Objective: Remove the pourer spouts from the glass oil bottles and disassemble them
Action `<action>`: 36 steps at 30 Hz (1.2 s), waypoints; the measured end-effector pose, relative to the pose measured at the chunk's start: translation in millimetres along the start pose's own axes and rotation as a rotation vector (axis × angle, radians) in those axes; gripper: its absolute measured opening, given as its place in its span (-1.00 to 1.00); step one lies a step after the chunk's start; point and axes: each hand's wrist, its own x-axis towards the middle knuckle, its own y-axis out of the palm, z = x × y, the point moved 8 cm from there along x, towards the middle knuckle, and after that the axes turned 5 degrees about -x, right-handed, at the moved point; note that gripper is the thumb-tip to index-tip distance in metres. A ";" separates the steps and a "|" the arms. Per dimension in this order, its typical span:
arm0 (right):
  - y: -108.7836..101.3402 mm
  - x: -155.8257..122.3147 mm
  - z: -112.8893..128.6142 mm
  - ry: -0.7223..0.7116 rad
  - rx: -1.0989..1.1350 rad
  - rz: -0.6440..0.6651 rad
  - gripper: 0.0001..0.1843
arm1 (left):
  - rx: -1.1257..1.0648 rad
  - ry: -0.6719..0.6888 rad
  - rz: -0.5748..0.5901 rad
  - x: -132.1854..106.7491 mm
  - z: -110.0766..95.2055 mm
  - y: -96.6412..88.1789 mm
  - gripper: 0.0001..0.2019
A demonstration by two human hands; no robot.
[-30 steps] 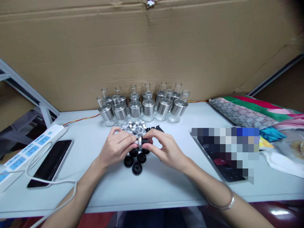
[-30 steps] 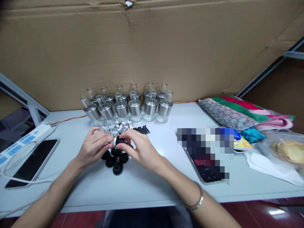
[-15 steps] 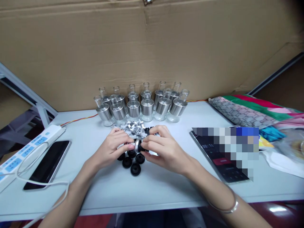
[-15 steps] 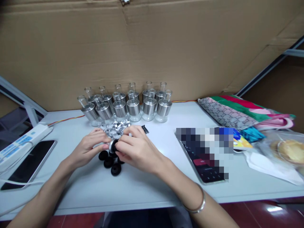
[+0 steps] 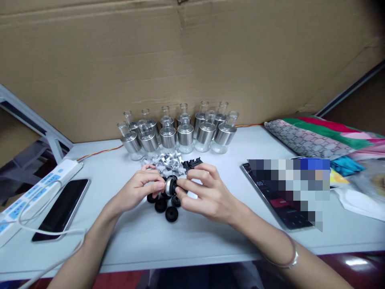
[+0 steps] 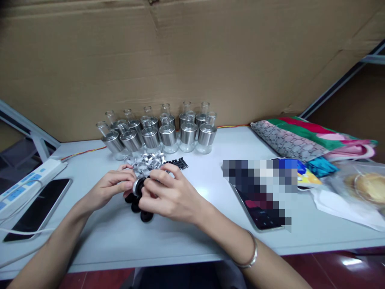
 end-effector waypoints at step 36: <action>35.5 -24.3 -37.0 0.760 0.681 0.230 -0.72 | 0.808 0.522 -0.426 -18.3 -48.9 -6.0 -0.79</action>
